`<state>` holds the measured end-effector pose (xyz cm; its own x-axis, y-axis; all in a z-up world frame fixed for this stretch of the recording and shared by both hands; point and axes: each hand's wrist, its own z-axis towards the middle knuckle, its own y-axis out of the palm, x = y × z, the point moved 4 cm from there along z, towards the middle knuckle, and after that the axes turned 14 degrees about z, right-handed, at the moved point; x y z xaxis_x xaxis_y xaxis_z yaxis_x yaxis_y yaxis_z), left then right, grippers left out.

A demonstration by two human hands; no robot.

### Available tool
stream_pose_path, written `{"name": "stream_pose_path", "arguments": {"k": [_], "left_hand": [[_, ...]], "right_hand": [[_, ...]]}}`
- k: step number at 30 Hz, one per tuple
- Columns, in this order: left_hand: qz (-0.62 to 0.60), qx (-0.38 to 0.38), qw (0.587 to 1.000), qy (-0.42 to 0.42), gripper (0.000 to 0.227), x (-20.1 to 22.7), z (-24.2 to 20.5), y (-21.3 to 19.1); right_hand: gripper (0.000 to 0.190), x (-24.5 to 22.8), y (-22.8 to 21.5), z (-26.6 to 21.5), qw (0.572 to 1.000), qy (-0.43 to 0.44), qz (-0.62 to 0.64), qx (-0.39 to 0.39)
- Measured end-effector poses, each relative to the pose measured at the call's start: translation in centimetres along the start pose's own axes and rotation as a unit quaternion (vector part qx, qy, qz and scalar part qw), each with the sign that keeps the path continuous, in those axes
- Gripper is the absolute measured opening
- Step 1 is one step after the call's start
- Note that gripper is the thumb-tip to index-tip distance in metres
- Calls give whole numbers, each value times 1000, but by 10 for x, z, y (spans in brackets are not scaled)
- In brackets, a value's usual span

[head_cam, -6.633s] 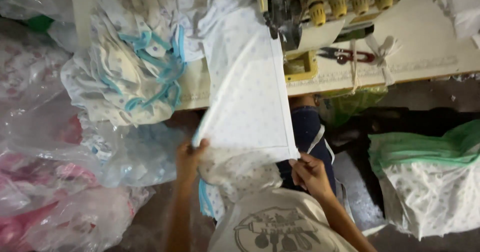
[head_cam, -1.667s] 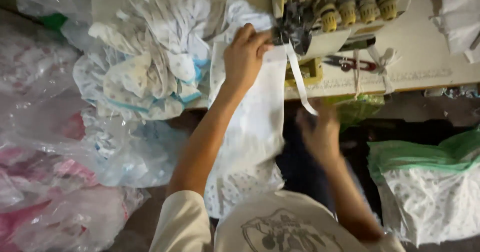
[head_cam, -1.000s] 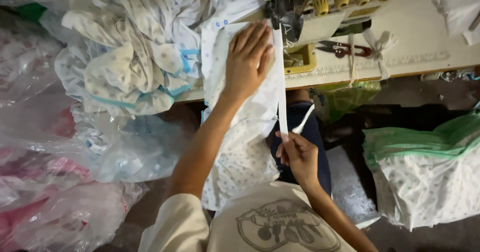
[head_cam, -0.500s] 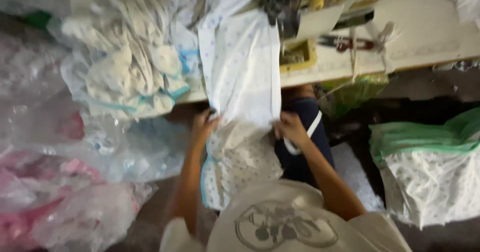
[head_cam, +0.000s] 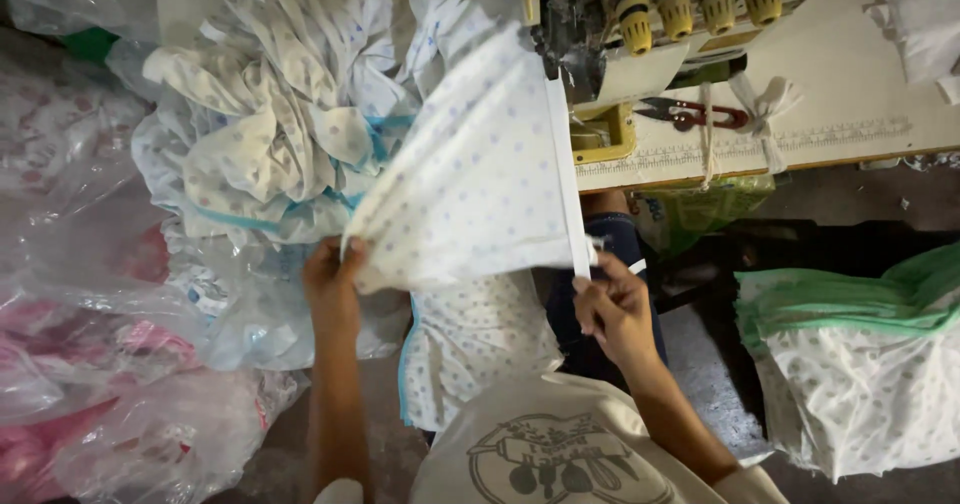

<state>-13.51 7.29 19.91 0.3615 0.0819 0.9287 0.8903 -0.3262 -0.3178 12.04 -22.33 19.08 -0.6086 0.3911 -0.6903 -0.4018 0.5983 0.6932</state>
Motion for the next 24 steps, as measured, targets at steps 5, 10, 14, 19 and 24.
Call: {"name": "stream_pose_path", "arguments": {"k": [5, 10, 14, 19, 24], "left_hand": [[-33, 45, 995, 78, 24, 41, 42, 11], [-82, 72, 987, 118, 24, 106, 73, 26], [-159, 65, 975, 139, 23, 154, 102, 40], [-179, 89, 966, 163, 20, 143, 98, 25], [-375, -10, 927, -9, 6, 9, 47, 9]], "right_hand": [[30, -21, 38, 38, 999, -46, 11, -8], [23, -23, 48, 91, 997, -73, -9, 11], [21, -34, 74, 120, 989, -118, -86, 19], [13, -39, 55, 37, 955, -109, -270, 48], [22, 5, -45, -51, 937, 10, -331, 112]]}}
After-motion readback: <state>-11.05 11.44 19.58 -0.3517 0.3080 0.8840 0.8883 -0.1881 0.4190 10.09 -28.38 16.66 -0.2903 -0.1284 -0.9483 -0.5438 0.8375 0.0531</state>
